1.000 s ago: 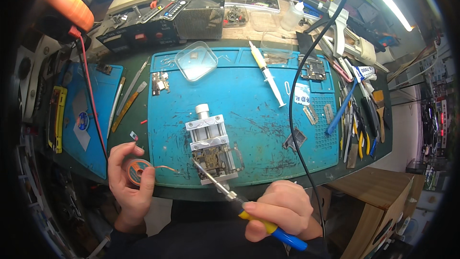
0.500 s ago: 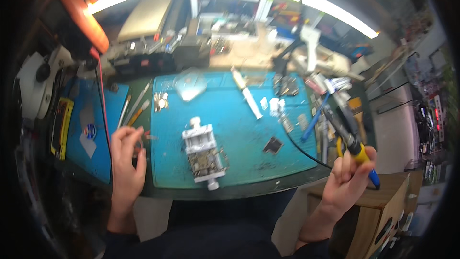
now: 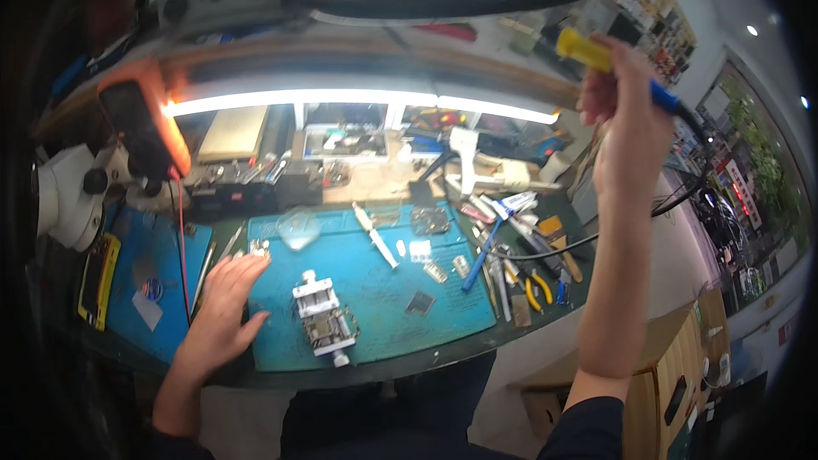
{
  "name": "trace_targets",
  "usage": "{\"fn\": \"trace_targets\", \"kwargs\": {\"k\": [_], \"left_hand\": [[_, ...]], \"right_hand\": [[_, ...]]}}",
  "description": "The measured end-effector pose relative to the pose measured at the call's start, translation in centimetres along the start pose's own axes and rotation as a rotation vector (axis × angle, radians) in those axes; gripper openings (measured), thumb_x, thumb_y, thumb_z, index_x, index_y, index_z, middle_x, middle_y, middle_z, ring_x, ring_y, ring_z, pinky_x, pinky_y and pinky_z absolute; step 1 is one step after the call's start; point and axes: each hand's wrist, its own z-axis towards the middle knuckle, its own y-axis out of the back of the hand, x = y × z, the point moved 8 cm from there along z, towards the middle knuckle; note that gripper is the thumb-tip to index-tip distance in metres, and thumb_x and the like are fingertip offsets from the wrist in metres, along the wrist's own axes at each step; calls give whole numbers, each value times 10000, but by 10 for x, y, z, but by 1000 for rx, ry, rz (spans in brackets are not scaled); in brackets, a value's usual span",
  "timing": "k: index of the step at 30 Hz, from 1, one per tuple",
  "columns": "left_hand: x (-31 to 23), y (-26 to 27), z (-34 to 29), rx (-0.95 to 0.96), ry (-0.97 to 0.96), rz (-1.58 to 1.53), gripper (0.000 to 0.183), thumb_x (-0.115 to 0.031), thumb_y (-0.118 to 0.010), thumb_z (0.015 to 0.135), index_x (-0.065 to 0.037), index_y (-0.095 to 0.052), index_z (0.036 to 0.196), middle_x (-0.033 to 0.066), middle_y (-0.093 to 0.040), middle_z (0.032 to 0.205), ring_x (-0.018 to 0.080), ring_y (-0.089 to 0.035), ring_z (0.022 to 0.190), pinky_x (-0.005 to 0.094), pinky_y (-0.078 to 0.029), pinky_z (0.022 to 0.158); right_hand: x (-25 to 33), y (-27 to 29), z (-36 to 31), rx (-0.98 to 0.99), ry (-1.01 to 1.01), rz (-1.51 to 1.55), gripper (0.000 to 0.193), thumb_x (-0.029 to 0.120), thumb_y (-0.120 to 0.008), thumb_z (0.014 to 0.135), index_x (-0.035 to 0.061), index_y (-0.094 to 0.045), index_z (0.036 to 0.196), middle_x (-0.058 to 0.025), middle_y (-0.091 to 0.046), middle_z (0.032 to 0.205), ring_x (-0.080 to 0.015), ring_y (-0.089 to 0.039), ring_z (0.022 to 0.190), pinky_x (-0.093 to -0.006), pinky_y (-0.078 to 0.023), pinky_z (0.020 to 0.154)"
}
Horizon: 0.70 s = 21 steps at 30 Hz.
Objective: The person solders a small circuit board held in a vise using a soldering iron and solder wire. They then retrieve a bottle and a cotton swab from a drawer and clean the board with the swab.
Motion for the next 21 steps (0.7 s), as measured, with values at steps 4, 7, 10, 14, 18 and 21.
{"fn": "trace_targets", "kwargs": {"k": [4,7,10,14,18,21], "left_hand": [[0,-32,42,277,-267,-203,764,41,-696,746,-47,-394,1442,169,-449,1447,336,-436,1333,421,-360,1118],[20,-60,49,463,-317,-398,755,66,-683,749,-35,-396,1440,176,-477,1414,330,-449,1317,403,-382,1100],[7,-78,71,648,-406,-400,772,83,-706,733,-46,-421,1439,148,-489,1411,324,-461,1288,398,-385,1114],[11,-71,79,622,-441,-411,658,25,-727,743,-33,-505,1359,155,-612,1186,324,-551,1136,406,-468,989],[17,-70,74,622,-416,-352,720,-99,-797,742,-84,-495,1396,107,-613,1053,295,-561,1056,387,-480,929],[18,-65,65,537,-335,-264,646,-189,-811,756,-67,-536,1327,106,-609,1002,299,-563,1002,385,-477,898]], "right_hand": [[-30,5,14,-31,-77,-60,293,315,-611,958,37,-703,939,-1,-561,657,-64,-470,555,-222,-359,540],[-59,12,19,136,-55,-14,242,279,-606,981,47,-670,1002,-5,-608,756,-59,-507,676,-231,-389,601],[-55,30,28,83,-21,-9,219,255,-624,975,42,-664,945,1,-576,717,-58,-471,630,-222,-356,559],[-41,23,37,-124,-15,-155,317,320,-667,945,61,-644,763,27,-490,589,-55,-392,491,-227,-329,502],[-18,-15,64,-3,107,-196,300,328,-726,905,55,-681,789,34,-505,564,-47,-431,479,-221,-317,460],[-22,-40,88,45,202,-434,361,386,-751,871,28,-726,909,17,-585,614,-55,-504,507,-206,-376,496]]}}
